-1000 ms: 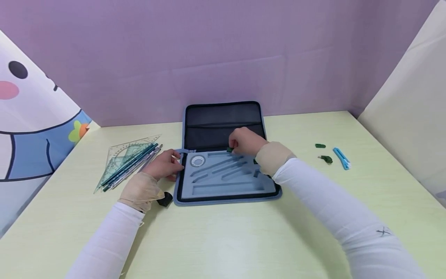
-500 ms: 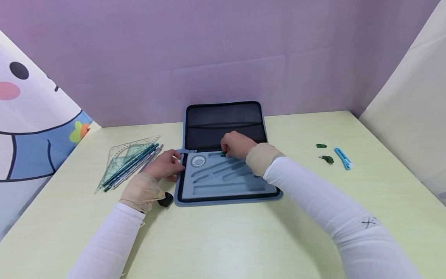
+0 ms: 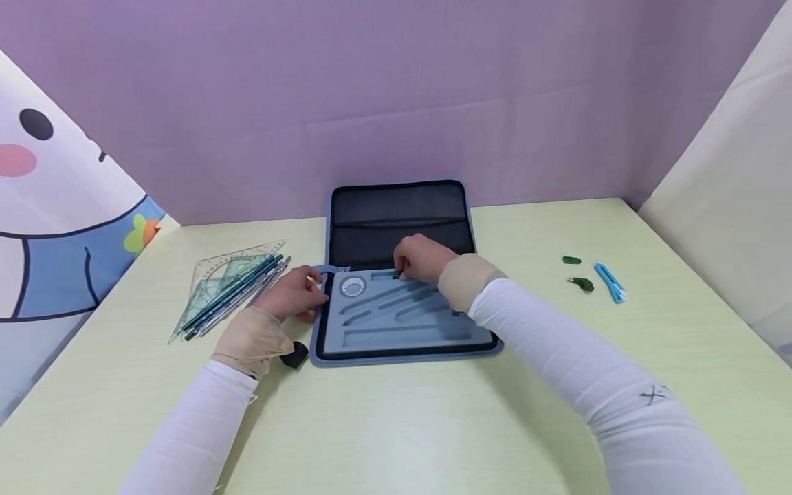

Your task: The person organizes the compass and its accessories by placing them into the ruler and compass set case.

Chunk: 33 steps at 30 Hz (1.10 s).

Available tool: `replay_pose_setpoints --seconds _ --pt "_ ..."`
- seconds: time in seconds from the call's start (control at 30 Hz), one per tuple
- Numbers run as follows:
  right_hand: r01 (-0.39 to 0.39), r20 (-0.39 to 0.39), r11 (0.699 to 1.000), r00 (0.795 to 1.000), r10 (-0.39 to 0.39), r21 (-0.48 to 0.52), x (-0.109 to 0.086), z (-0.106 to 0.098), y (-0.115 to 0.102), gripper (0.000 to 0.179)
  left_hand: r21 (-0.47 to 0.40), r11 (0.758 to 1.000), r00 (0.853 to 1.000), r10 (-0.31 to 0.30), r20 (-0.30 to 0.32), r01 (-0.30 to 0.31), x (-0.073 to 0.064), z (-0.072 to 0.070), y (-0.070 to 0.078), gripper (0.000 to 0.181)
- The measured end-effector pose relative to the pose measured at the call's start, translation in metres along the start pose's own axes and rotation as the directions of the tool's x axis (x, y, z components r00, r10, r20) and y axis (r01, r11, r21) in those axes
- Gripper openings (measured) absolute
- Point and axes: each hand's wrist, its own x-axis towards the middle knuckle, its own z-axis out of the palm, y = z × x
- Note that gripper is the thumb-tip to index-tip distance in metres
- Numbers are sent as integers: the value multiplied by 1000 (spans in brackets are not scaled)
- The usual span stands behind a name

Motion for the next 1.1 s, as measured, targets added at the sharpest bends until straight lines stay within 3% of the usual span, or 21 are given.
replay_pose_setpoints --seconds 0.37,0.63,0.9,1.1 --pt "7 4 999 1000 -7 -40 0 0 -1 11 17 1000 1000 1 4 -1 -1 -1 2 36" --pt "-36 -13 994 999 34 -107 2 4 -9 12 33 999 1000 -6 5 5 -1 -1 2 36" --pt "-57 -39 979 998 50 -197 2 6 -17 31 39 999 1000 -21 13 20 -1 -2 4 36" --pt "-62 -50 977 997 53 -206 3 8 -18 38 16 999 999 -31 13 31 0 -2 4 37"
